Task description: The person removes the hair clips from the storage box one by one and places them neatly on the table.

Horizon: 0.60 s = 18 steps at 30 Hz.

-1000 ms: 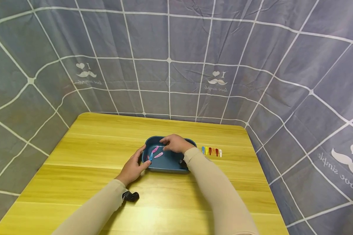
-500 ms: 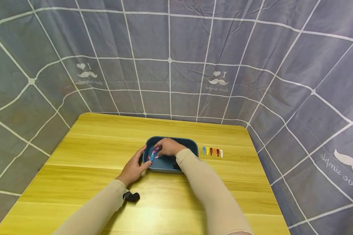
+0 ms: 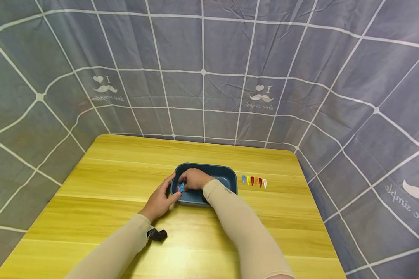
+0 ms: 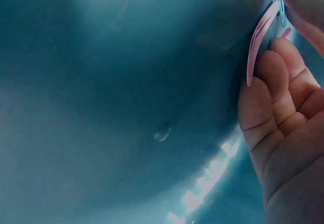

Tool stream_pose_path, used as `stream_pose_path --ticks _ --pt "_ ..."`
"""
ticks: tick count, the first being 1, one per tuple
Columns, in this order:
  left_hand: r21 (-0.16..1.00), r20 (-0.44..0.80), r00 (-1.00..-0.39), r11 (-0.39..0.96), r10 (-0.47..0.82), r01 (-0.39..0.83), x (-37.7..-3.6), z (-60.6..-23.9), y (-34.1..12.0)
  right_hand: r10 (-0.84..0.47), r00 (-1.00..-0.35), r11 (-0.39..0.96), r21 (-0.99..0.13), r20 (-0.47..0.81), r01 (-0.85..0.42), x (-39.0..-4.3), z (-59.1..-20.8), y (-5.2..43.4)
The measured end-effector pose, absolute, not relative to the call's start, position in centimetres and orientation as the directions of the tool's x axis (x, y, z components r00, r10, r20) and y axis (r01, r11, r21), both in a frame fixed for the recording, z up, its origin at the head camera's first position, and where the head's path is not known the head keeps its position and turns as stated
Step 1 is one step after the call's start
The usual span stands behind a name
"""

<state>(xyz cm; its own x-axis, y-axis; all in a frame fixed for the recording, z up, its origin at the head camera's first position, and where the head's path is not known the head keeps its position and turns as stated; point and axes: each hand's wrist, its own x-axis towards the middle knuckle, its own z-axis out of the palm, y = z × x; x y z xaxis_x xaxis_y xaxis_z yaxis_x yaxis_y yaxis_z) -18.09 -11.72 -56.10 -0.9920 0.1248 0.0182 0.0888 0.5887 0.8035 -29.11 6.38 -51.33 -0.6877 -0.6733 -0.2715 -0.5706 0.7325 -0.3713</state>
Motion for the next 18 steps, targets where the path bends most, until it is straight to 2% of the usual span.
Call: stream_pose_path --ticks 18 --pt "0.804 0.015 -0.992 0.588 0.128 0.088 -18.08 -56.18 -11.79 -0.687 -0.682 0.717 -0.381 -0.249 -0.583 -29.13 -51.12 6.28"
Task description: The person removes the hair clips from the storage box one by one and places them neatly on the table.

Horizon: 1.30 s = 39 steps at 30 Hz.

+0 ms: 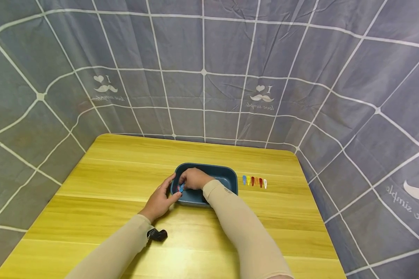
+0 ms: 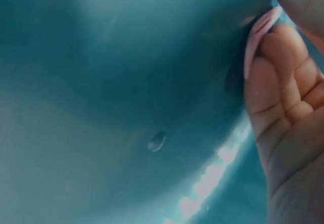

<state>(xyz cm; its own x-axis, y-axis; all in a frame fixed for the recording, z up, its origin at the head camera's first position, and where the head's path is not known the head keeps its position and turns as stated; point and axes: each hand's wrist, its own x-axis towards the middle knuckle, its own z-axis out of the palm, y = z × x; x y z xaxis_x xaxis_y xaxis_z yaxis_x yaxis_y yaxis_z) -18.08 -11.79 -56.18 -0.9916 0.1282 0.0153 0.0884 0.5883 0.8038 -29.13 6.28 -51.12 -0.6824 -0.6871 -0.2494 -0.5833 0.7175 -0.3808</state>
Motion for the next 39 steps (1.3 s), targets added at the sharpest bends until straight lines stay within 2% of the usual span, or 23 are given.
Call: stream_pose_path --ticks 9,23,39 --pt "0.806 0.031 -0.993 0.585 0.113 0.091 -18.1 -56.1 -11.7 -0.627 -0.716 0.771 -0.374 -0.306 -0.515 -29.5 -50.5 7.4" --pt "0.806 0.029 -0.992 0.584 0.125 0.097 -18.1 -56.1 -11.8 -0.628 -0.738 0.761 -0.390 -0.245 -0.518 -29.3 -51.3 7.4" --pt "0.810 0.025 -0.992 0.580 0.121 0.091 -18.3 -56.6 -11.8 -0.615 -0.741 0.765 -0.432 -0.268 -0.478 -29.4 -51.4 7.8"
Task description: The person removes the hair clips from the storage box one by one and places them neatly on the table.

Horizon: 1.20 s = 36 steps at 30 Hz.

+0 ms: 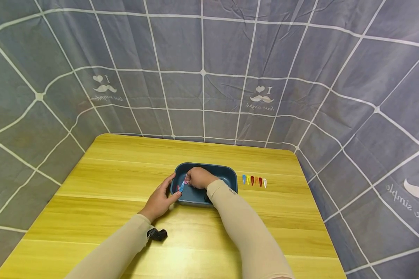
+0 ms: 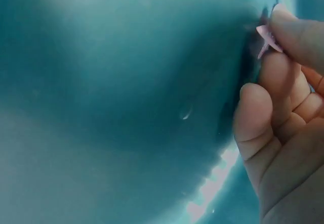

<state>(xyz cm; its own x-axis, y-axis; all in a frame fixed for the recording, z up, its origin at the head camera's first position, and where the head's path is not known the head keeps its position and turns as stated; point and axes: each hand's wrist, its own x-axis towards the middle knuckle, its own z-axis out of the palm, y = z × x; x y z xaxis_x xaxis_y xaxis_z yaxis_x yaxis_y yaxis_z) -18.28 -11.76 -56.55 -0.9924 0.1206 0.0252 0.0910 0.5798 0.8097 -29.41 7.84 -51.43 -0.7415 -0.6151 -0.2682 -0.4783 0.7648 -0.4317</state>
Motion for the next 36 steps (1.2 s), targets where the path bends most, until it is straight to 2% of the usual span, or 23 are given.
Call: stream_pose_path --ticks 8,16,27,36 --pt "0.816 0.015 -0.993 0.573 0.120 0.082 -18.2 -56.3 -11.5 -0.625 -0.756 0.729 -0.491 -0.194 -0.477 -29.7 -50.5 9.0" --pt "0.808 0.009 -0.993 0.584 0.118 0.077 -18.1 -56.0 -11.5 -0.599 -0.774 0.712 -0.581 -0.207 -0.395 -29.6 -49.3 10.3" --pt "0.805 -0.015 -0.993 0.591 0.118 0.058 -18.1 -56.0 -11.9 -0.579 -0.797 0.718 -0.570 -0.170 -0.400 -29.3 -48.3 11.8" --pt "0.808 -0.013 -0.993 0.587 0.118 0.059 -18.1 -55.9 -11.8 -0.503 -0.853 0.718 -0.616 -0.140 -0.323 -29.4 -48.0 13.0"
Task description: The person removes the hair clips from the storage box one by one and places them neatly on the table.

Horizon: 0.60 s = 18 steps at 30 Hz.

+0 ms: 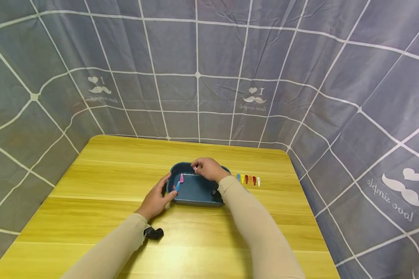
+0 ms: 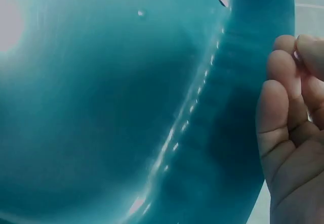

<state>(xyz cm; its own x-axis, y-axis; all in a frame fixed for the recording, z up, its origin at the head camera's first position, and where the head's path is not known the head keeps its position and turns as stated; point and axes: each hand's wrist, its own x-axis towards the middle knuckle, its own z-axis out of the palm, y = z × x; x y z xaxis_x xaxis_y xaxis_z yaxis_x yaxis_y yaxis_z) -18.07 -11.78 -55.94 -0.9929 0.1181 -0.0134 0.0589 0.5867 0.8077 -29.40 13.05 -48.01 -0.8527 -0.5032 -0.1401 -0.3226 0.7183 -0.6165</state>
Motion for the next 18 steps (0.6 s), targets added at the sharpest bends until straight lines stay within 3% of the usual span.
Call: stream_pose_path --ticks 18 --pt "0.811 -0.017 -0.992 0.582 0.128 0.061 -18.1 -56.0 -11.8 -0.338 -0.937 0.697 -0.693 -0.091 -0.184 -29.7 -46.0 18.7"
